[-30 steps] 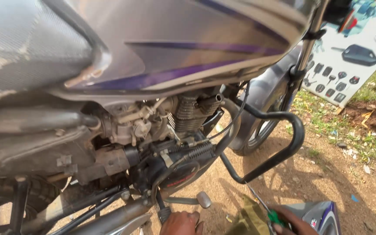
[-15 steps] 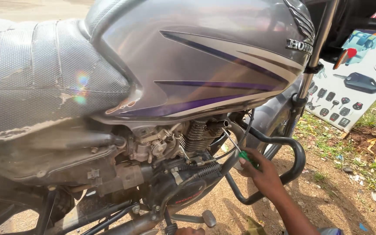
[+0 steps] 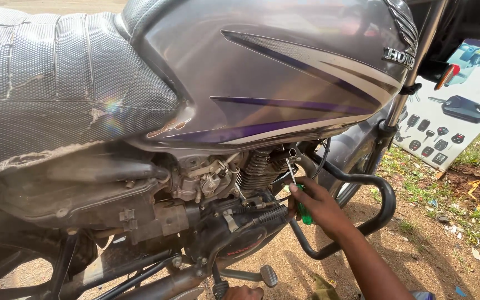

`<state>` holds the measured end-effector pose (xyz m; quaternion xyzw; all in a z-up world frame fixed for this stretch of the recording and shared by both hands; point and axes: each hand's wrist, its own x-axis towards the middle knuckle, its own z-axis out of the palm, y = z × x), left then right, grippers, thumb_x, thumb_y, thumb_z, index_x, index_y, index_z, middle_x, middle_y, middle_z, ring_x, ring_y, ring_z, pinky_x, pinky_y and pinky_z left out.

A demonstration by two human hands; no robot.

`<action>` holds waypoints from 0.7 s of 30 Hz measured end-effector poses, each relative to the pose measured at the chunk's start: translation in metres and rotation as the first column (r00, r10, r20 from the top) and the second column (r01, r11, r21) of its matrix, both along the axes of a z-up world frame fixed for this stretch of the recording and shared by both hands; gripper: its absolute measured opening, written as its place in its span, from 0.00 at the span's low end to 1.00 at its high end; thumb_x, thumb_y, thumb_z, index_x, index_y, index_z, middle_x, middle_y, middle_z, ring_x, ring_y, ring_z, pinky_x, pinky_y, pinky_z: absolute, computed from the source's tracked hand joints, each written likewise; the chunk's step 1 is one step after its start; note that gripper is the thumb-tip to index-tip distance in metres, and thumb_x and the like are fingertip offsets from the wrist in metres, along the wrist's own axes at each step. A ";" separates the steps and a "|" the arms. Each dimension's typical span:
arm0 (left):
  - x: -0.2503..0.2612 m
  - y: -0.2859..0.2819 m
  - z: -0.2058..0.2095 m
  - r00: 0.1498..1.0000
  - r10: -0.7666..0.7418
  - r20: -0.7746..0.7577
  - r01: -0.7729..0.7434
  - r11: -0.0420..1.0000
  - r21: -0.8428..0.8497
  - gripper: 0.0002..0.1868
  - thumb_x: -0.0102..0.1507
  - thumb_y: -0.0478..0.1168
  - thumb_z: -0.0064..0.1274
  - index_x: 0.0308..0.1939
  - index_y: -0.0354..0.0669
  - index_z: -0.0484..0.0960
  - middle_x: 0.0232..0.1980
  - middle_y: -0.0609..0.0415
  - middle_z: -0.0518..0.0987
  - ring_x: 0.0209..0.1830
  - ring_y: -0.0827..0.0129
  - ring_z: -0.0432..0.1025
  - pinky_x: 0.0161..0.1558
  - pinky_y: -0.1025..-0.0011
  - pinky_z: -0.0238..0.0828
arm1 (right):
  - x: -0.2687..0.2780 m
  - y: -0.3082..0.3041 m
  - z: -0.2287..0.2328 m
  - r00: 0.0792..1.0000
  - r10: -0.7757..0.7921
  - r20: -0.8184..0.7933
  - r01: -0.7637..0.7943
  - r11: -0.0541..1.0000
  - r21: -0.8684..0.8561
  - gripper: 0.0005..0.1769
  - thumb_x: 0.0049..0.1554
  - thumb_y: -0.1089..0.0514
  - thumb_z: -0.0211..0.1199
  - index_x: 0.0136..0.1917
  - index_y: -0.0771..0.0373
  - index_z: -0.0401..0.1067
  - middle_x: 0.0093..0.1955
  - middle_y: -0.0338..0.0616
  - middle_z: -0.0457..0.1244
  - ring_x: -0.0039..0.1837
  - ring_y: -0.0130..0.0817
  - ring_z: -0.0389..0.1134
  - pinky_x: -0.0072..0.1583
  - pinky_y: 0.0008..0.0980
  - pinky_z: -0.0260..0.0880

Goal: Checking the spark plug and testing the engine start of a motorcycle.

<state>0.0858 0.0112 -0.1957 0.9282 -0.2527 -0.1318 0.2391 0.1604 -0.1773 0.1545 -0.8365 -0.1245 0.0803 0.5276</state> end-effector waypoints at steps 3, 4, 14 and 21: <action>0.010 0.001 -0.029 0.998 -0.034 0.047 0.037 0.997 -0.061 0.18 0.70 0.49 0.49 0.48 0.35 0.80 0.21 0.36 0.76 0.29 0.47 0.80 0.39 0.43 0.76 | 0.014 0.010 0.006 0.988 0.069 -0.138 -0.033 0.969 0.245 0.28 0.61 0.38 0.53 0.54 0.66 0.71 0.36 0.44 0.67 0.38 0.36 0.71 0.41 0.36 0.72; 0.007 0.002 -0.015 0.998 -0.040 0.047 0.043 0.997 -0.061 0.18 0.70 0.49 0.49 0.48 0.35 0.80 0.21 0.36 0.76 0.29 0.47 0.80 0.39 0.43 0.76 | 0.017 0.014 0.005 0.988 0.063 -0.138 -0.027 0.969 0.245 0.28 0.61 0.38 0.53 0.54 0.66 0.71 0.36 0.44 0.67 0.38 0.36 0.71 0.41 0.36 0.72; -0.069 -0.007 0.156 0.977 0.203 -0.061 -0.209 0.971 -0.115 0.14 0.66 0.43 0.54 0.39 0.32 0.84 0.24 0.39 0.79 0.27 0.53 0.81 0.45 0.56 0.80 | 0.013 0.041 -0.016 0.949 -0.010 -0.315 0.198 0.797 0.571 0.27 0.60 0.33 0.58 0.35 0.56 0.63 0.29 0.33 0.55 0.29 0.23 0.49 0.32 0.24 0.47; -0.089 -0.012 0.190 0.941 0.338 -0.023 -0.338 0.935 -0.110 0.15 0.65 0.45 0.56 0.40 0.33 0.83 0.29 0.37 0.81 0.36 0.49 0.80 0.47 0.52 0.76 | 0.018 0.036 -0.022 0.963 0.059 -0.264 0.140 0.725 0.675 0.27 0.62 0.35 0.61 0.36 0.58 0.63 0.30 0.34 0.55 0.31 0.22 0.52 0.33 0.24 0.48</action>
